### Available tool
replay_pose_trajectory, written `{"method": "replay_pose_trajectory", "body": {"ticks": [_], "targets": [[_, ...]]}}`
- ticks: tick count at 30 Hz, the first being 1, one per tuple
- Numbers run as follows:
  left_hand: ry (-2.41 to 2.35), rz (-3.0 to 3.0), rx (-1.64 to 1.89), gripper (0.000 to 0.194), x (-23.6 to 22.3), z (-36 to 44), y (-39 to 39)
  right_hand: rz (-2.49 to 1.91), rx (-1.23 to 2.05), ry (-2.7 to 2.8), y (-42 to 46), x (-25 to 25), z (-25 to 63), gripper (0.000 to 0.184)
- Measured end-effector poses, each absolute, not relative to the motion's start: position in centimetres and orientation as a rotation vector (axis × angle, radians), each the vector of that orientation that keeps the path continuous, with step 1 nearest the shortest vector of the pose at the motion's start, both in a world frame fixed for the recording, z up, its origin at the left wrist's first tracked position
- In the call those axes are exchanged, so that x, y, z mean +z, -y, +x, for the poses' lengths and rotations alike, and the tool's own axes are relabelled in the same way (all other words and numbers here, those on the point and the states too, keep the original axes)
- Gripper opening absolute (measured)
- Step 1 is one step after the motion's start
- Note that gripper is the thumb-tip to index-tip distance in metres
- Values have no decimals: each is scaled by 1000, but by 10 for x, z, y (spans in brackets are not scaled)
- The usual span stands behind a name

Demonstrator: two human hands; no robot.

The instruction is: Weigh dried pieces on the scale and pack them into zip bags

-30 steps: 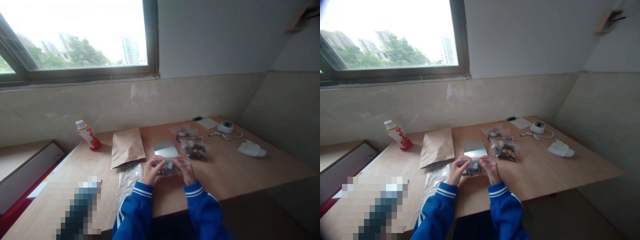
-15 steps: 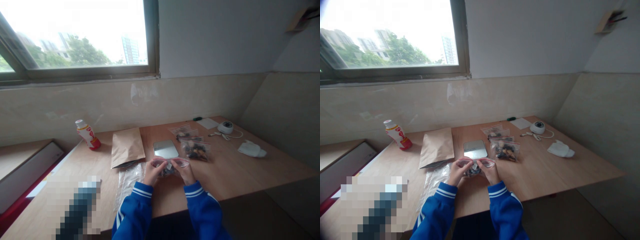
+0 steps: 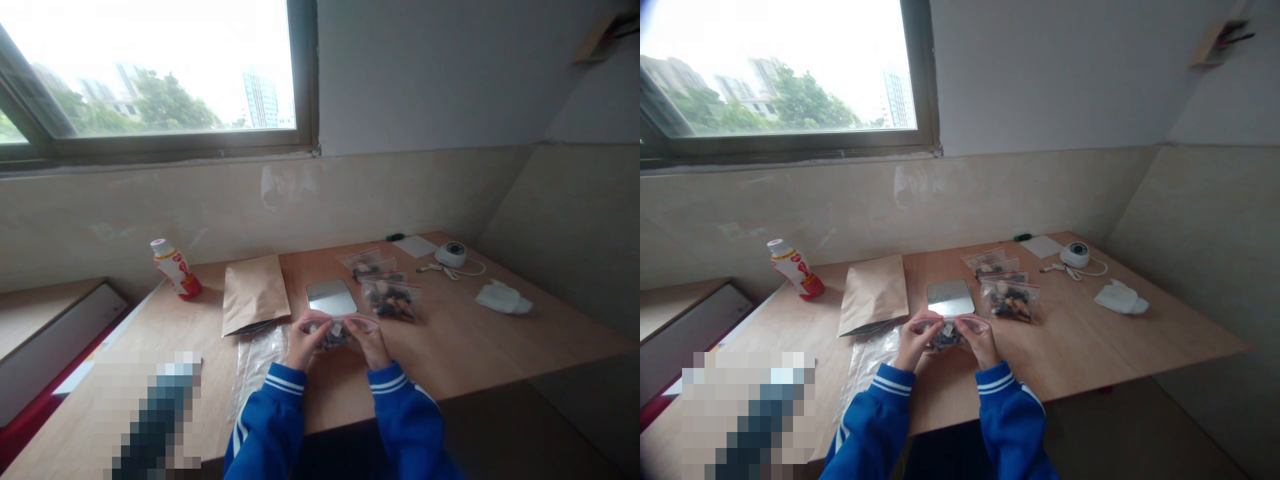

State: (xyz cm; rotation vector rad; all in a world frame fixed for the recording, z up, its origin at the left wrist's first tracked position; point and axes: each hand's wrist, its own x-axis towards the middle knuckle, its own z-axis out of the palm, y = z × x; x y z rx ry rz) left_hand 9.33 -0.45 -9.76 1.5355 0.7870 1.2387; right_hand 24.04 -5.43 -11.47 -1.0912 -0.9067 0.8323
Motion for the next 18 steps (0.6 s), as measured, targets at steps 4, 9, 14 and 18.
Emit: {"method": "replay_pose_trajectory", "body": {"ticks": [4,9,14,18], "targets": [[-801,1518,1193,24,-98,94,6,-1106,751,948,53,-118,242,24],[-798,1466,1160,25,-96,96,8,-1135,647,1011,54,-119,243,21],[-787,1510,1211,21,-94,98,9,-1138,616,1019,57,-114,241,20],[-784,1513,1240,21,-94,98,10,-1114,686,1000,57,-112,238,22]]}}
